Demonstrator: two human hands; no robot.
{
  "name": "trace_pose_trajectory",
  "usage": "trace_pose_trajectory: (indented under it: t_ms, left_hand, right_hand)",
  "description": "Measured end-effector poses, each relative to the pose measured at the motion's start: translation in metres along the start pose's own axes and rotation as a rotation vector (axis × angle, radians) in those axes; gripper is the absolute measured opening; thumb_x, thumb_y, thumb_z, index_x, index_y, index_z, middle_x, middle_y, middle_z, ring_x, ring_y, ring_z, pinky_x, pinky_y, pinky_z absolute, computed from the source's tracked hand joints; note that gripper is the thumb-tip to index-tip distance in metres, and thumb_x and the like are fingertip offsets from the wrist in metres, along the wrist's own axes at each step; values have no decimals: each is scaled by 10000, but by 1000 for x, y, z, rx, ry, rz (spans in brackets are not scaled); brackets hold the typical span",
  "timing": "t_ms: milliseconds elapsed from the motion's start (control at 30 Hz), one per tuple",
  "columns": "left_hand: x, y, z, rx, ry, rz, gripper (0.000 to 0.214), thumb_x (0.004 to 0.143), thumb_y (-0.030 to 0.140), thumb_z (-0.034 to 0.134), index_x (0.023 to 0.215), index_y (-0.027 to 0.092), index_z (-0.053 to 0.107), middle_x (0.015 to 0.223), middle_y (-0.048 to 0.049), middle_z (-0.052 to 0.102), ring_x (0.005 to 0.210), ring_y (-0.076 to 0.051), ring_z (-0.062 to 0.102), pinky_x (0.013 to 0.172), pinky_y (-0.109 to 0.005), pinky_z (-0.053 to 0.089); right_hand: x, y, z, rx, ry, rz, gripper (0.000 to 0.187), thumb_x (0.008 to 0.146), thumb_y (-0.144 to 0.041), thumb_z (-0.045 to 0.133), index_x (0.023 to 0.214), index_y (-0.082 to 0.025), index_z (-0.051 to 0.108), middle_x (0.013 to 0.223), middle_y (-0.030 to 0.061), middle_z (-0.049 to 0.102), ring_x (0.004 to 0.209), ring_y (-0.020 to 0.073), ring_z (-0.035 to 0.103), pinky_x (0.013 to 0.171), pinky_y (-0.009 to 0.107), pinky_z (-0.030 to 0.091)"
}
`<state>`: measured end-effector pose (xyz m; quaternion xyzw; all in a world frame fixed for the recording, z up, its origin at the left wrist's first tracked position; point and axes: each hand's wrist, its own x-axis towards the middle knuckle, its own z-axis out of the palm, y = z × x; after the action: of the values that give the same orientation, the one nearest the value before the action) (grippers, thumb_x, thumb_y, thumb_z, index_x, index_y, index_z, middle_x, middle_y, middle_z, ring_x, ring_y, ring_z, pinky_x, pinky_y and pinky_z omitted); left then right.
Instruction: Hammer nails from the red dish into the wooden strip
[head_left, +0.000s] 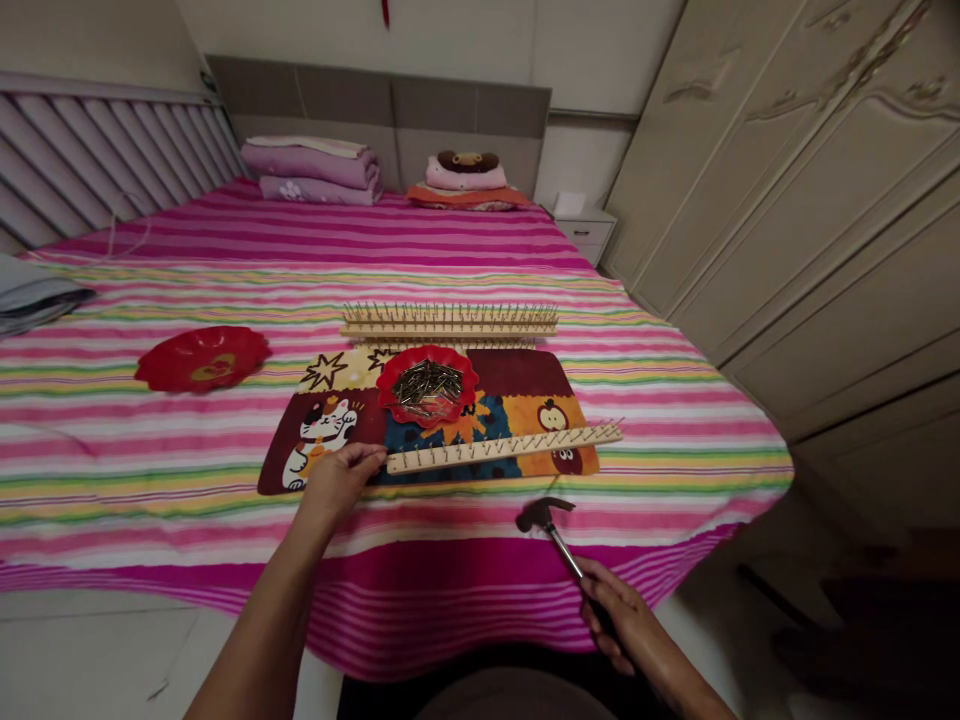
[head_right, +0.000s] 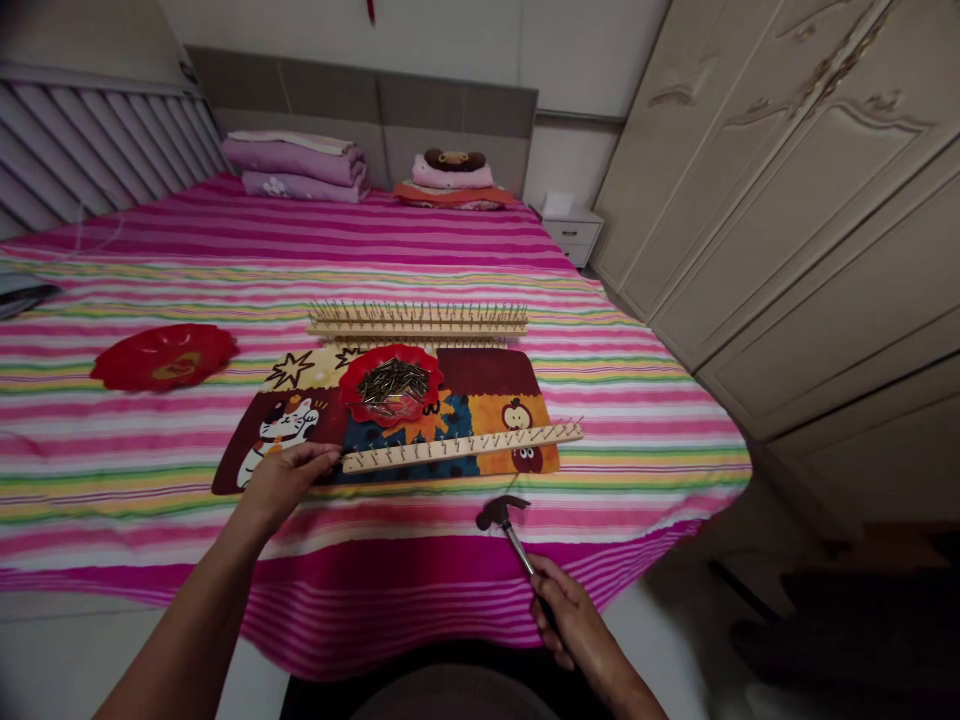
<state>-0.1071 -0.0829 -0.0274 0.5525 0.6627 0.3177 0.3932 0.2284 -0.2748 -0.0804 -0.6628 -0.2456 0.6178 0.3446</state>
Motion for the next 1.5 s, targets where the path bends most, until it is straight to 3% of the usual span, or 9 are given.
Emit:
trace_pose_trajectory:
  t_ms: [233,400,833,1300,1500]
  left_hand:
    - [3,3,3,15,14,29,410,564,527,638,768,181,716,659,-24,693,623,-170,598,578,-266,438]
    - [2,0,7,-59,13,-4,419,523,512,673,781,186,714,698,-31,711,656,-177,617,598,-267,450]
    - [1,-3,9,-133,64,22,443,575,534,651,825,175,719,735,-39,708,689,-179,607,623,-270,454]
    - [1,-5,10,-20,43,43,408,605,522,605,809,186,716,714,-30,702,693,-193,616,643,-285,457]
    - [-9,4,16,130,91,118,267,670,429,550,763,228,699,837,-18,721,817,-205,634,769,-298,467]
  right_hand:
    - [0,0,0,-5,-21,-16,555,747,-465,486,1225,-188,444,490,-98,404,307,37,257,283,119,137]
    - [3,2,-2,-7,-28,-5,577,734,-481,507,1237,-204,446,502,-92,415,308,40,266,279,120,147]
    - [0,1,-1,-6,-26,-24,561,757,-457,497,1250,-194,437,504,-88,421,321,37,264,291,113,138]
    - [0,1,0,-21,-1,-8,571,736,-482,499,1244,-223,462,515,-80,422,321,47,261,307,128,121]
    - [-7,1,15,-140,10,-180,579,733,-542,524,1184,-178,550,475,-83,319,402,92,293,386,197,202]
